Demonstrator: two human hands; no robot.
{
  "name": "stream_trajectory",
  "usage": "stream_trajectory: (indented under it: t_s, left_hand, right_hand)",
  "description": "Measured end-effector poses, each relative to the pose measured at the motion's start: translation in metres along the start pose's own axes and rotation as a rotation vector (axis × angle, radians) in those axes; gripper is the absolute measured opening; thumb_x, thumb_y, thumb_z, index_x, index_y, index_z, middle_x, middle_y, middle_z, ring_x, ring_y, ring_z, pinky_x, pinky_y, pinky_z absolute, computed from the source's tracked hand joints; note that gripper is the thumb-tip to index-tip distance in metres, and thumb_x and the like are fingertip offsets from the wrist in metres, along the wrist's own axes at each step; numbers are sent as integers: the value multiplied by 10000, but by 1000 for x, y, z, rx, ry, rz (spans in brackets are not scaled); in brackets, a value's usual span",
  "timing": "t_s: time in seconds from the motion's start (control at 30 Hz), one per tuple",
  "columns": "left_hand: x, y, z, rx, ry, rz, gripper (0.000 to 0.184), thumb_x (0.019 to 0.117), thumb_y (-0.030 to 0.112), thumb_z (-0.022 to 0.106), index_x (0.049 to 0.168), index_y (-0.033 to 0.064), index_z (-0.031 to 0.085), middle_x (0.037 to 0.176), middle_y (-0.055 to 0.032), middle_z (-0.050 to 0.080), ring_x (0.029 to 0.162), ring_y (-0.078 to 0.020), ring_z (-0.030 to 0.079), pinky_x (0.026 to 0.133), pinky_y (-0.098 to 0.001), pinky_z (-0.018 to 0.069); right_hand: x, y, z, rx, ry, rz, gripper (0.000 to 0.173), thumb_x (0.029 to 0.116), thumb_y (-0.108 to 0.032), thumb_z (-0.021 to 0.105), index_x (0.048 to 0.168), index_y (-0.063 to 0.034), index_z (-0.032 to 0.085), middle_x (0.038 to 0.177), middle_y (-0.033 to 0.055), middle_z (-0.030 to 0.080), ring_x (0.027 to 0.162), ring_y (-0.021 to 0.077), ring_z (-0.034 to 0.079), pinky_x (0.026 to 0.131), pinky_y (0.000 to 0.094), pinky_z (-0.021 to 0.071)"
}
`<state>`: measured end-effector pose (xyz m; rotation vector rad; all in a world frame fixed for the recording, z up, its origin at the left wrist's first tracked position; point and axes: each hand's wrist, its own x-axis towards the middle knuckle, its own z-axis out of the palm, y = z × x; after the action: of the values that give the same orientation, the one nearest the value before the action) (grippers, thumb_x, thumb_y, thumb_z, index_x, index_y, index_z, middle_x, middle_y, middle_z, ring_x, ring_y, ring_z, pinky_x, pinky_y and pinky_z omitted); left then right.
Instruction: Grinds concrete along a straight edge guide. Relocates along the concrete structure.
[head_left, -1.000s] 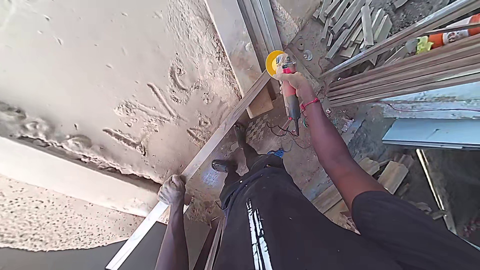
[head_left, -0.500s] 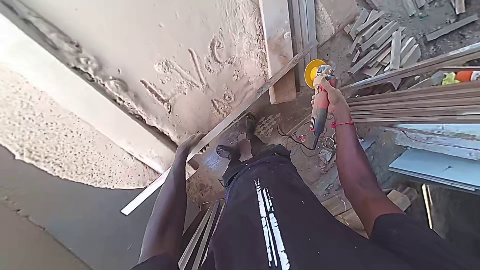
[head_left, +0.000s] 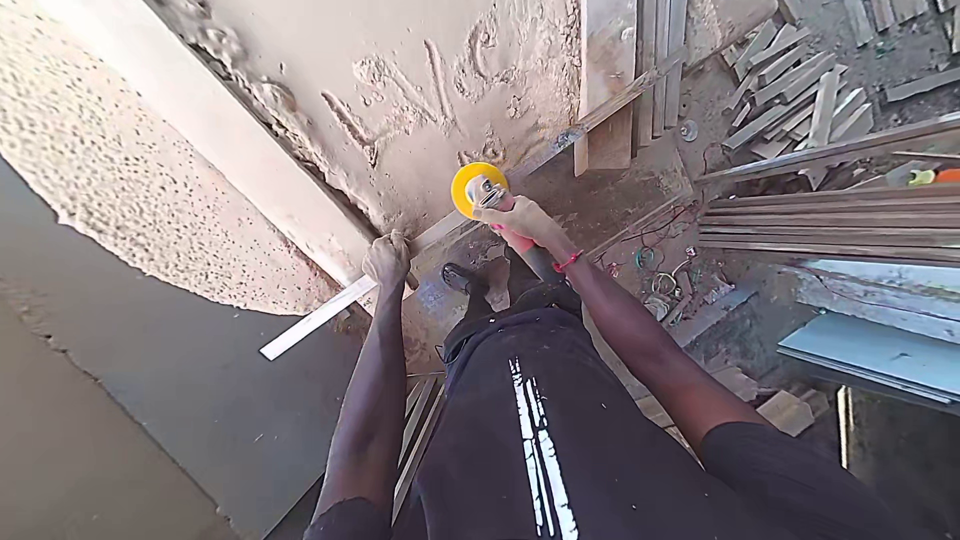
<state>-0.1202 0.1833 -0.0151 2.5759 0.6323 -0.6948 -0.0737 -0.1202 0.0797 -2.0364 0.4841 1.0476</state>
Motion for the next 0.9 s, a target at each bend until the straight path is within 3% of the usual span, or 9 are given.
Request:
stream_trajectory:
  t_s: [0.1,0.2,0.3,0.43,0.57,0.8,0.9]
  left_hand:
    - [-1,9,8,111,29,-18,642,1054,467,243,903,37,694,974,-255,724,1003,-472,693,770,-706,480]
    - [-1,10,5,129,23,0,591,1037,448,287,848,44,675,935,-254,718,975,-468,694,752,-702,471]
    - [-1,14,1,132,6,-19,567,1024,444,324,874,51,704,960,-256,724,989,-469,696,763,-706,475]
    - [-1,21,-2,145,6,-35,538,1004,436,357,866,57,712,972,-252,728,998,-463,699,775,-706,474]
    - [1,20,1,164,17,-35,525,1004,437,362,982,87,753,1065,-227,736,1079,-435,689,852,-692,474]
    - [-1,24,2,141,17,-60,532,1008,434,368,1026,71,758,1119,-264,718,1147,-483,648,903,-732,442]
    - [0,21,3,146,25,-50,527,999,436,379,999,70,758,1089,-261,724,1121,-480,659,890,-730,445]
  right_hand:
    - [-1,-11,13,-67,-14,-8,823,687,-852,681,1045,-111,704,942,112,710,891,270,692,787,567,549]
    - [7,6,-15,128,67,27,794,709,-813,704,1067,-105,695,898,95,715,799,236,702,732,508,586]
    - [8,27,-72,478,166,64,733,780,-708,744,1101,-57,642,808,100,695,634,223,693,603,425,620]
    - [15,51,-159,593,285,128,765,789,-723,722,1147,-53,631,837,110,700,656,238,701,613,432,626]
    - [25,70,-227,623,326,195,827,795,-713,726,1259,-46,571,923,137,699,705,255,710,653,441,631]
    - [37,92,-330,723,453,199,762,815,-712,703,1229,-78,620,895,116,700,685,238,700,624,425,623]
    - [46,106,-373,789,512,188,689,872,-669,661,1261,-103,602,906,114,678,688,240,682,618,427,610]
